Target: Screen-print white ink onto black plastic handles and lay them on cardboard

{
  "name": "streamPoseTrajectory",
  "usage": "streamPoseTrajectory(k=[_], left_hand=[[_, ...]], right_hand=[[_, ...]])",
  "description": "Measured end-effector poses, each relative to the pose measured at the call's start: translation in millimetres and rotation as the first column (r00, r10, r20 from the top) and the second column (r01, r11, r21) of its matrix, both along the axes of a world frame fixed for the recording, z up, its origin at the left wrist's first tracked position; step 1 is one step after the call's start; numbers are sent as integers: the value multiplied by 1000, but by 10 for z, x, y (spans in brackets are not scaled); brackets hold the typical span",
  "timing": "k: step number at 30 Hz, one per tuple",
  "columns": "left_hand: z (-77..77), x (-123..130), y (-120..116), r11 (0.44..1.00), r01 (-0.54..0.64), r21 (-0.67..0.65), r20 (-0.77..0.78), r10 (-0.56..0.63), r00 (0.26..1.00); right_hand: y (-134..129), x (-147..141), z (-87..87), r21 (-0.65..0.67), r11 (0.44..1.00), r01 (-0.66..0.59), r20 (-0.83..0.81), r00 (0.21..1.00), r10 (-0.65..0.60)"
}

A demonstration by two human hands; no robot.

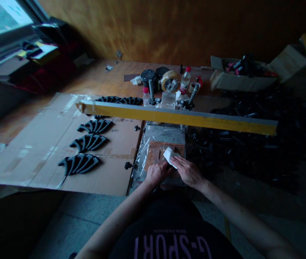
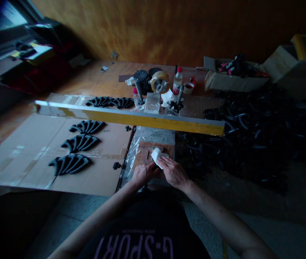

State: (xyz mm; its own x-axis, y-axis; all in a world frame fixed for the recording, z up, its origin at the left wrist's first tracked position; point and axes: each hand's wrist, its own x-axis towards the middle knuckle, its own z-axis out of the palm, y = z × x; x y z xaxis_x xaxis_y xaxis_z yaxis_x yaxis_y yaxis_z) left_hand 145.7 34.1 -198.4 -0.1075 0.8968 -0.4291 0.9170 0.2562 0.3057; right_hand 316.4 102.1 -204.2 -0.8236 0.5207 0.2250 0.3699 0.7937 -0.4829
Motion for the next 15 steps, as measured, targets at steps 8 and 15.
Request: streamPoseTrajectory(k=[8, 15], left_hand=[[-31, -22, -10, 999, 32, 31, -21, -31, 999], [-61, -11, -38, 997, 48, 59, -77, -43, 996]], right_hand=[[-3, 124, 115, -185, 983, 2, -47, 999, -11], [757, 589, 99, -639, 586, 499, -178, 645, -743]])
